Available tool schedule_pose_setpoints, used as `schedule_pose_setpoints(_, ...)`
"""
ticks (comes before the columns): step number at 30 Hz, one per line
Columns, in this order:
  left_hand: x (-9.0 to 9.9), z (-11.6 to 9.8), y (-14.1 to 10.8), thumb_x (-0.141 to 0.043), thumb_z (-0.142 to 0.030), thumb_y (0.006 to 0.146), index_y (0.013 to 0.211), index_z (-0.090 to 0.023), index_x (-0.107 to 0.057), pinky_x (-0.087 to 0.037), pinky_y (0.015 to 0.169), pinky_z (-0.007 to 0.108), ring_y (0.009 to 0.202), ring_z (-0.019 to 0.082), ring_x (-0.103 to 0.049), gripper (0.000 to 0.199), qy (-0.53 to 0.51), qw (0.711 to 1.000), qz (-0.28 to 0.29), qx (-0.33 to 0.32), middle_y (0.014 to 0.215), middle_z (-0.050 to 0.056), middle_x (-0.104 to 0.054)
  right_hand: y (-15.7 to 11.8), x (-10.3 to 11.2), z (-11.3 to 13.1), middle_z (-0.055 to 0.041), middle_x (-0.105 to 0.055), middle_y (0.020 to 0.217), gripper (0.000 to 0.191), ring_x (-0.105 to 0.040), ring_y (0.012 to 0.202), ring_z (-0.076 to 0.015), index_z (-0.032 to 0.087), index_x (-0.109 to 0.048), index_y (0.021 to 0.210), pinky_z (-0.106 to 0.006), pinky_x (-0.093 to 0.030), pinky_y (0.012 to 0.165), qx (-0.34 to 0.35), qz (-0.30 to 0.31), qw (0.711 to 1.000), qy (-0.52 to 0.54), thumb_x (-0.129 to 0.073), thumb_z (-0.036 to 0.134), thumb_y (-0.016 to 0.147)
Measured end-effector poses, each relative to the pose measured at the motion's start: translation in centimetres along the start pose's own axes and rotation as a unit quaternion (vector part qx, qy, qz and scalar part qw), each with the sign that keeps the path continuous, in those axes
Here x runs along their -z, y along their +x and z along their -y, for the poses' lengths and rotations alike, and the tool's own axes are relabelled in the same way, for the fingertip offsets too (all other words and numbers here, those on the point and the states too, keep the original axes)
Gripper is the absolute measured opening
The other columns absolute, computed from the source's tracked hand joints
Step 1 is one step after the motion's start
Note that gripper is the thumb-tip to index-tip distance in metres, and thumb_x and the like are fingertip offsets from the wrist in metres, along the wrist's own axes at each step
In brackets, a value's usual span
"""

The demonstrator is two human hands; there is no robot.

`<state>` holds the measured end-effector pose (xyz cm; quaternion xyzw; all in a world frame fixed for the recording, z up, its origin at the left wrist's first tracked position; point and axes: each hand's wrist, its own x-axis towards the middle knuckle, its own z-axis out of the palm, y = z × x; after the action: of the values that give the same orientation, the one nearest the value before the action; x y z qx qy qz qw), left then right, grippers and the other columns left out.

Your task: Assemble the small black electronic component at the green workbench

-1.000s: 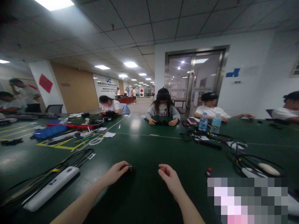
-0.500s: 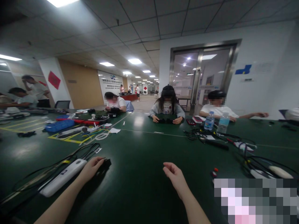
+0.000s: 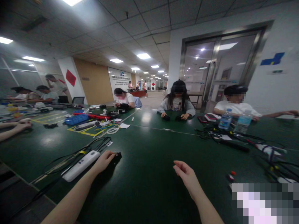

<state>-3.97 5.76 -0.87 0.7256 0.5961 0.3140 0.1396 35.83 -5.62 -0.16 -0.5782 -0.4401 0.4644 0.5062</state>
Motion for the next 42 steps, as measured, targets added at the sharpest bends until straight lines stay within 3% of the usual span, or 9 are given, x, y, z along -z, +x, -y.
schedule_pose_setpoints(10,0.2,0.0,-0.1,-0.039,-0.043,0.072,0.073,-0.017,-0.056,-0.041,0.075,0.032,0.078,0.019,-0.053,0.032,0.003,1.0,0.017,-0.013,0.079,0.005,-0.055,-0.4,-0.4,0.5,-0.0027,-0.062,0.086,0.031,-0.055,0.082,-0.021,0.025,-0.062,0.093,-0.034,-0.044,0.074,0.013,-0.003,1.0,-0.015,-0.06,0.039,0.065)
schedule_pose_setpoints(17,0.0,0.3,0.0,-0.037,-0.047,0.073,0.078,-0.017,-0.054,-0.042,0.071,0.031,0.076,0.019,-0.055,0.035,-0.002,1.0,0.008,0.025,0.077,0.004,-0.057,-0.5,-0.5,0.5,-0.0026,-0.061,0.088,0.031,-0.055,0.083,-0.0204,0.024,-0.062,0.093,-0.033,-0.044,0.074,0.012,-0.001,1.0,-0.004,-0.061,0.038,0.065)
schedule_pose_setpoints(25,0.4,-0.7,-0.2,-0.041,-0.046,0.07,0.072,-0.017,-0.055,-0.042,0.069,0.031,0.072,0.019,-0.054,0.032,0.017,1.0,0.01,0.001,0.075,0.004,-0.055,-0.4,-0.3,0.4,-0.0025,-0.06,0.089,0.031,-0.055,0.083,-0.0194,0.024,-0.06,0.096,-0.033,-0.043,0.076,0.009,0.005,1.0,-0.01,-0.059,0.037,0.067)
schedule_pose_setpoints(32,0.4,-0.7,-0.2,-0.049,-0.041,0.064,0.075,-0.016,-0.056,-0.044,0.071,0.031,0.072,0.018,-0.056,0.028,-0.085,0.996,0.018,0.027,0.077,0.004,-0.058,-0.7,-0.7,0.8,-0.0022,-0.06,0.087,0.031,-0.054,0.079,-0.0186,0.023,-0.059,0.095,-0.032,-0.043,0.074,0.011,0.004,1.0,-0.014,-0.059,0.037,0.067)
schedule_pose_setpoints(36,0.5,-1.0,-0.3,-0.049,-0.043,0.063,0.074,-0.017,-0.057,-0.044,0.073,0.032,0.075,0.019,-0.057,0.03,-0.073,0.996,0.017,0.043,0.079,0.004,-0.058,-0.9,-0.6,1.1,-0.0023,-0.06,0.087,0.03,-0.054,0.081,-0.0196,0.023,-0.06,0.094,-0.033,-0.043,0.074,0.007,0.004,1.0,-0.016,-0.059,0.037,0.067)
schedule_pose_setpoints(42,0.4,-0.6,-0.2,-0.045,-0.048,0.064,0.076,-0.015,-0.058,-0.043,0.075,0.034,0.077,0.021,-0.056,0.038,-0.049,0.999,0.009,0.013,0.08,0.007,-0.057,-1.0,-0.6,1.2,-0.0024,-0.06,0.086,0.031,-0.055,0.083,-0.0202,0.024,-0.06,0.095,-0.034,-0.043,0.076,0.003,0.004,1.0,-0.017,-0.059,0.037,0.067)
